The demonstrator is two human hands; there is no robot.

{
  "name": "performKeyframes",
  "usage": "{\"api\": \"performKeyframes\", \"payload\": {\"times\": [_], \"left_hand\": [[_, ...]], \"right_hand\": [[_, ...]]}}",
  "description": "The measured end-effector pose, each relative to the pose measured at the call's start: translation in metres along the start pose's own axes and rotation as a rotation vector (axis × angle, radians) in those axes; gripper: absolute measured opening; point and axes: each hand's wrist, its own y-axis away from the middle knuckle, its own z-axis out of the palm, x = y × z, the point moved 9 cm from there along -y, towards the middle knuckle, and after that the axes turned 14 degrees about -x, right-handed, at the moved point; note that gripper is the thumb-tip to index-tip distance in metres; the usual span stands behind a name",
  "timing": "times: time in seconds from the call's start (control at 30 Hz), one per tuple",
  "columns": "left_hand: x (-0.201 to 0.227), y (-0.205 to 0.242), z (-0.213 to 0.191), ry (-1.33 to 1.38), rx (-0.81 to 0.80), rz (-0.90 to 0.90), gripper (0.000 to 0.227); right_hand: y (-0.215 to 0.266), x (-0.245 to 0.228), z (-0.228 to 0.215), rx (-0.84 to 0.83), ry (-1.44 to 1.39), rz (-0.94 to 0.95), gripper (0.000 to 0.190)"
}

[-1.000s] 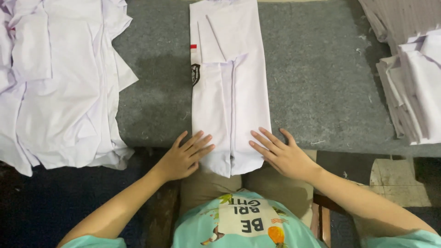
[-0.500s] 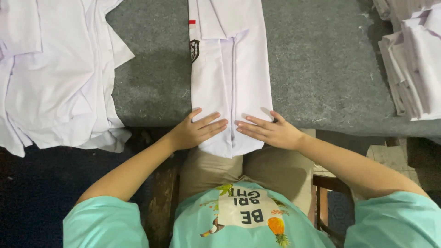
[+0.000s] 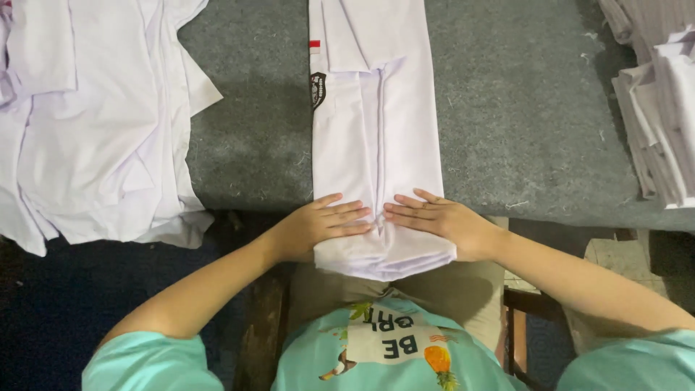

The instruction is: A person carefully folds a white short-sleeved uniform shirt on a work table, smoothing the fabric between each fold.

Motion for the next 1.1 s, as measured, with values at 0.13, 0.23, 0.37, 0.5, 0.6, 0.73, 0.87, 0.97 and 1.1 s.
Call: {"api": "performKeyframes", "payload": {"times": [0.13,0.23,0.37,0.5,0.6,0.73,0.87,0.97,1.1], "left_hand": [[-0.047,0.005,-0.013,0.972,0.003,-0.465,0.051],[-0.090,0.037,0.007,1.377,-0.055,-0.852,0.062],[-0.122,0.011,-0.004,1.710,0.156,-0.898,0.063],[-0.135,-0.001,-0.016,1.818,0.297,-0.975,0.063],[-0.123,-0.024,-0.057,1.703,0.215,-0.948,0.075],[-0.153,0.002,0.011,1.757,0.202,-1.098,0.074],[-0.175,0.012,0.012,1.648,0.351,-1.100,0.070],[-0.165,0.000,-0.012,1.704,0.452,-1.042,0.057],[-0.184,0.003,0.000,1.545,0.479,-0.999,0.054]], "right_hand": [[-0.004,0.044,-0.017,-0.057,-0.879,0.388,0.049],[0.019,0.086,-0.006,-0.008,-1.269,0.815,0.056],[0.021,0.150,0.031,0.349,-1.678,0.889,0.059],[0.011,0.157,0.025,0.398,-1.677,0.719,0.048],[0.004,0.151,0.019,0.371,-1.677,0.675,0.043],[0.006,0.158,0.027,0.325,-1.710,0.837,0.037],[-0.007,0.148,0.006,0.311,-1.668,0.852,0.044],[-0.008,0.158,0.007,0.377,-1.702,0.784,0.043],[-0.008,0.167,0.007,0.381,-1.609,0.826,0.045]]}}
